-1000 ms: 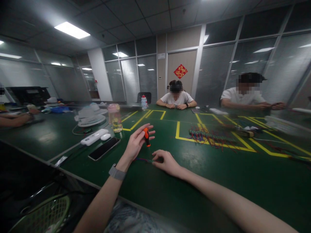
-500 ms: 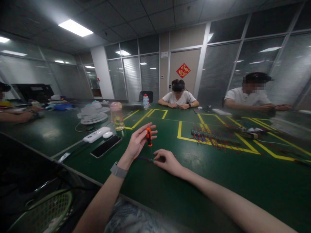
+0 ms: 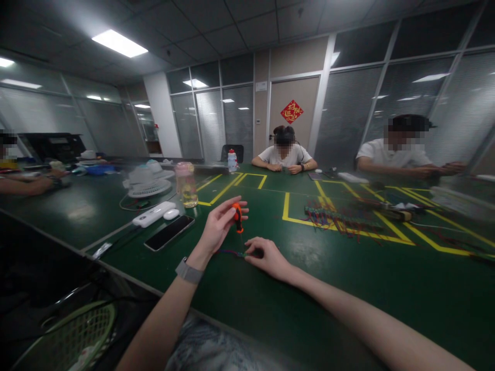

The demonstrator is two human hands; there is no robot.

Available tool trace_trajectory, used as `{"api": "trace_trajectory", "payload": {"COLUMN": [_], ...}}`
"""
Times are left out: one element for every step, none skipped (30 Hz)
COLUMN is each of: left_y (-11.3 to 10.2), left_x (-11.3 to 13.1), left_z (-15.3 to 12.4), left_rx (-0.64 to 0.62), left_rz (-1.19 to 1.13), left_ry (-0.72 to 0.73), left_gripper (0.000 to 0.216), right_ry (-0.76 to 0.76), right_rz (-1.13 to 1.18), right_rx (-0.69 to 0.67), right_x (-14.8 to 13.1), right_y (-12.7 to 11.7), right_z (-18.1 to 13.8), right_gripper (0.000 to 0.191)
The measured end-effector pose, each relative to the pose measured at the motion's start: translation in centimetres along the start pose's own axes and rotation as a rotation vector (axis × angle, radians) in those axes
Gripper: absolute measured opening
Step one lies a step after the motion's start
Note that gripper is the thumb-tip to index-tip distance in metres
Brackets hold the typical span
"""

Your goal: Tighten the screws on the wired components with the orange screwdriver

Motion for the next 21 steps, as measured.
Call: {"api": "trace_trajectory", "payload": {"left_y": [-0.19,-0.39,-0.55,-0.63,-0.63,-0.55,-0.4,-0.22,-0.05,0.07,0.11,0.05,-0.09,-0.28,-0.47,-0.61,-0.66,-0.62,-0.49,-0.3,-0.09], "left_x": [-0.05,-0.1,-0.13,-0.12,-0.07,0.0,0.08,0.14,0.18,0.18,0.15,0.08,-0.01,-0.1,-0.18,-0.23,-0.23,-0.18,-0.09,0.02,0.11], "left_z": [0.0,0.0,0.01,0.02,0.02,0.02,0.02,0.02,0.01,0.0,-0.01,-0.01,-0.01,0.0,0.0,0.0,0.0,-0.01,-0.03,-0.05,-0.08], "left_rx": [0.032,0.065,0.091,0.108,0.112,0.103,0.079,0.048,0.015,-0.01,-0.022,-0.014,0.009,0.04,0.071,0.096,0.108,0.104,0.084,0.051,0.013], "left_rz": [0.044,0.095,0.147,0.19,0.213,0.205,0.165,0.102,0.032,-0.024,-0.054,-0.058,-0.04,-0.009,0.031,0.071,0.102,0.116,0.11,0.081,0.04], "left_ry": [0.017,0.038,0.057,0.072,0.081,0.084,0.075,0.055,0.03,0.005,-0.015,-0.024,-0.022,-0.01,0.008,0.027,0.043,0.054,0.056,0.047,0.028], "left_gripper": [0.034,0.033,0.031,0.029,0.026,0.024,0.025,0.026,0.029,0.031,0.032,0.033,0.032,0.031,0.029,0.028,0.026,0.025,0.026,0.028,0.031], "right_ry": [-0.002,-0.004,-0.004,-0.004,-0.004,-0.005,-0.006,-0.007,-0.008,-0.009,-0.01,-0.012,-0.013,-0.014,-0.014,-0.012,-0.01,-0.01,-0.012,-0.015,-0.017], "right_rz": [0.0,-0.001,-0.003,-0.004,-0.005,-0.006,-0.006,-0.005,-0.004,-0.002,-0.001,0.0,0.001,0.003,0.006,0.008,0.01,0.011,0.012,0.013,0.014], "right_rx": [-0.001,-0.004,-0.006,-0.006,-0.003,0.002,0.006,0.009,0.012,0.011,0.009,0.008,0.007,0.007,0.007,0.007,0.008,0.008,0.008,0.008,0.009], "right_x": [-0.04,-0.09,-0.13,-0.16,-0.18,-0.17,-0.16,-0.14,-0.11,-0.08,-0.05,-0.02,0.01,0.04,0.07,0.12,0.16,0.2,0.23,0.24,0.24], "right_y": [-0.03,-0.05,-0.07,-0.07,-0.07,-0.06,-0.04,-0.02,0.0,0.02,0.04,0.06,0.07,0.08,0.09,0.11,0.14,0.16,0.19,0.2,0.21], "right_z": [-0.01,-0.02,-0.04,-0.05,-0.05,-0.05,-0.05,-0.05,-0.05,-0.04,-0.04,-0.04,-0.03,-0.03,-0.02,-0.02,-0.01,-0.01,-0.01,-0.01,-0.01], "right_gripper": [0.006,0.006,0.006,0.006,0.006,0.006,0.006,0.006,0.006,0.007,0.007,0.007,0.007,0.007,0.007,0.007,0.007,0.007,0.008,0.008,0.007]}}
Point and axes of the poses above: each hand's wrist, its own z-axis towards the middle knuckle, its own y-axis out of the palm, x = y × z, the point moved 2 cm from there along z, towards the middle knuckle, and after that the axes turned 4 degrees about -y, right-handed, at the moved point
